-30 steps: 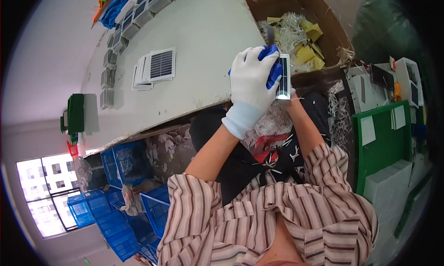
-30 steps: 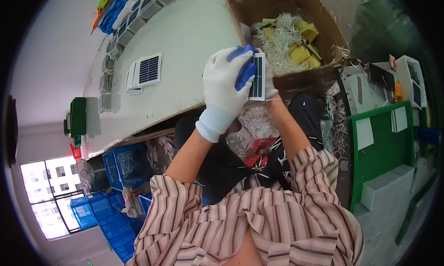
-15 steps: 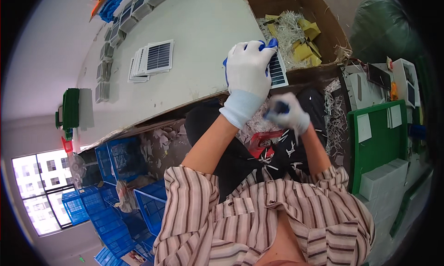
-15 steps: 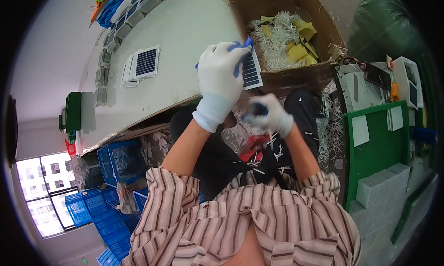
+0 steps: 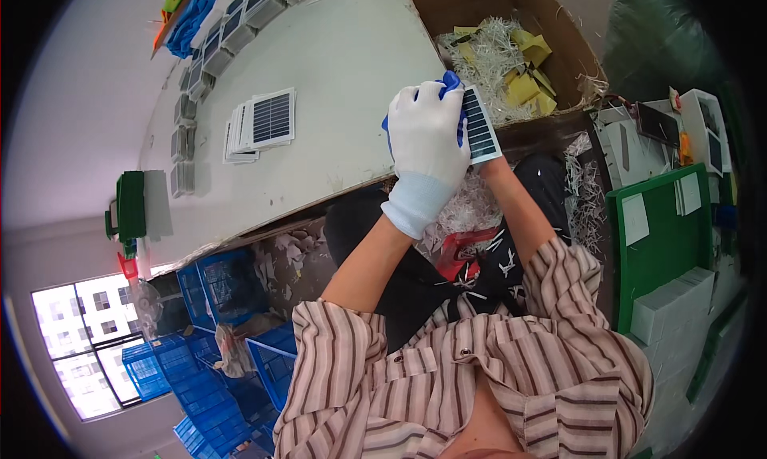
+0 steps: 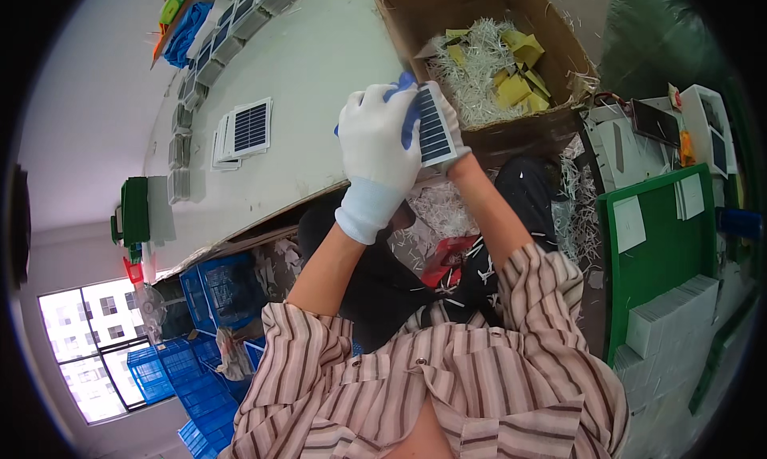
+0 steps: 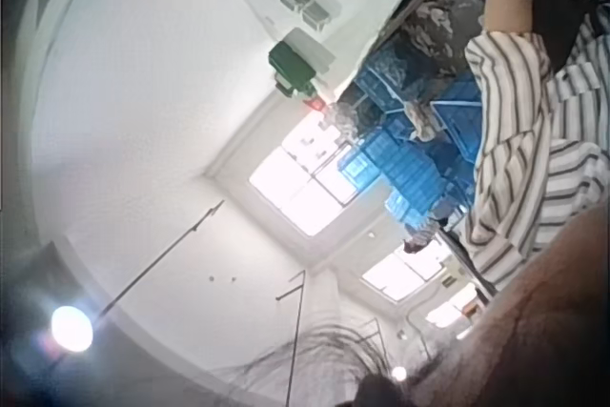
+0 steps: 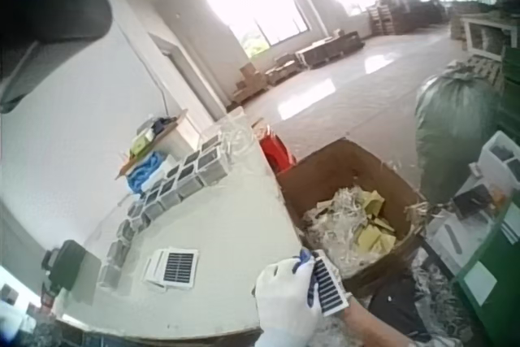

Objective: Trimming excess plastic material from small solar panels using scissors.

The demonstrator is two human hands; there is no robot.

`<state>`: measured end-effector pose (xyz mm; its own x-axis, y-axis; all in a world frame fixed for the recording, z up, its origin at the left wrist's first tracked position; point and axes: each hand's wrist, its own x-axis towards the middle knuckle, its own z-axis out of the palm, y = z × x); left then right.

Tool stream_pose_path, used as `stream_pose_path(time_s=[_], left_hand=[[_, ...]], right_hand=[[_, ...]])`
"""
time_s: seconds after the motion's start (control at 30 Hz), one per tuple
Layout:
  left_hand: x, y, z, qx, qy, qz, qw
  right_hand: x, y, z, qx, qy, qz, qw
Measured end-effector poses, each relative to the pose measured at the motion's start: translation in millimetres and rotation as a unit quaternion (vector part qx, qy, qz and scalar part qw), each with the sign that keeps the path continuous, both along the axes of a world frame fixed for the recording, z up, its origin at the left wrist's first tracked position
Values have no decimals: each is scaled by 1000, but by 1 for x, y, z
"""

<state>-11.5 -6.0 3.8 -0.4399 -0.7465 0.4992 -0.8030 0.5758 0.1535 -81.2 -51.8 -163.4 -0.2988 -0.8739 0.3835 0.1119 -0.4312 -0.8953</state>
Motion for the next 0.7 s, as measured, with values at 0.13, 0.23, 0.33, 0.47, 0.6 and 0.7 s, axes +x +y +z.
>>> stream_pose_path(time_s=[0.13,0.23,0.33,0.47,0.6,0.7], left_hand=[[9,-3,-4,0,41,4,999],[11,0,-2,4,71,-3,997],[19,-3,4,31,104,-4,994],[22,18,5,270,572,-85,770],[18,71,4,273,304,-124,904],[-23,83,-4,450,444,-99,768]], right_hand=[[-34,26,37,101,-98,17,990],[-70,53,92,-58,147,21,987],[-99,57,118,-110,290,63,949],[-144,105,134,86,169,85,978],[-176,143,134,195,96,42,975],[-185,164,141,300,31,119,946]])
